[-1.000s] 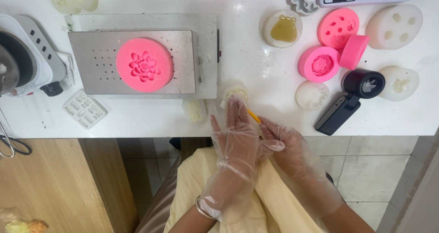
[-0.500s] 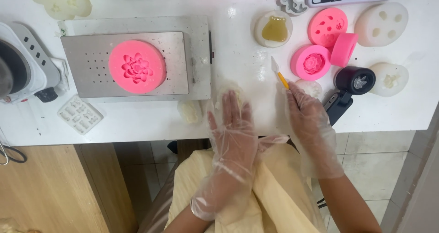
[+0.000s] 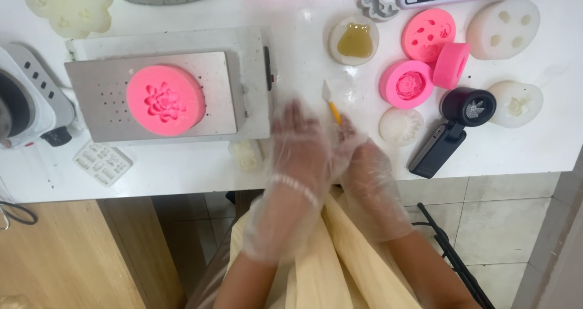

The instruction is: Making decorative soap by melting a soap base, pouring it into silicone molds, and using a heat gun for finishing.

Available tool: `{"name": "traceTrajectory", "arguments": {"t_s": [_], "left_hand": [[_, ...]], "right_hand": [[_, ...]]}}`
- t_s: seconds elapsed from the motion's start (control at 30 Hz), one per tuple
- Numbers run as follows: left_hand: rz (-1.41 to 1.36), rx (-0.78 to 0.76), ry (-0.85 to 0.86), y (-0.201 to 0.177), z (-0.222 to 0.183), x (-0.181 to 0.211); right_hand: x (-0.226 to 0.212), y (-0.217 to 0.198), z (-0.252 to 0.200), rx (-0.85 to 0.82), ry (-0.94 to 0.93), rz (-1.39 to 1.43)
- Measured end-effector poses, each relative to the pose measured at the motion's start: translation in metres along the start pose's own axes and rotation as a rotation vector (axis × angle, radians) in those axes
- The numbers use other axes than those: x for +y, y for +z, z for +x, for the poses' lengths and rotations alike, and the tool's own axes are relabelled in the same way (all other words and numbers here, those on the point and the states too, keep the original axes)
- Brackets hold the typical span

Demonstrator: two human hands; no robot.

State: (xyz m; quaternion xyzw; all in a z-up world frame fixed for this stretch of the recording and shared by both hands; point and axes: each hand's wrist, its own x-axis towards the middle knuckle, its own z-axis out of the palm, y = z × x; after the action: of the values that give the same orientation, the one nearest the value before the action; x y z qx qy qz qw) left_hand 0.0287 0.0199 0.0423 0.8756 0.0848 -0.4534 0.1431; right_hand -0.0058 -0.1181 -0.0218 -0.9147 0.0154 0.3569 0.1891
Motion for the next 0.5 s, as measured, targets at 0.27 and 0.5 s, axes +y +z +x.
{"name": "traceTrajectory", "arguments": {"t_s": [0.27, 0.5], "left_hand": [[-0.205, 0.277, 0.028, 0.021, -0.007, 0.000], [-0.204, 0.669, 0.023, 0.060, 0.079, -0.004]], "right_hand": [[0.026, 0.065, 0.028, -0.089, -0.052, 0.661], [-0.045, -0.007, 0.008, 0.007, -0.004, 0.468]]}}
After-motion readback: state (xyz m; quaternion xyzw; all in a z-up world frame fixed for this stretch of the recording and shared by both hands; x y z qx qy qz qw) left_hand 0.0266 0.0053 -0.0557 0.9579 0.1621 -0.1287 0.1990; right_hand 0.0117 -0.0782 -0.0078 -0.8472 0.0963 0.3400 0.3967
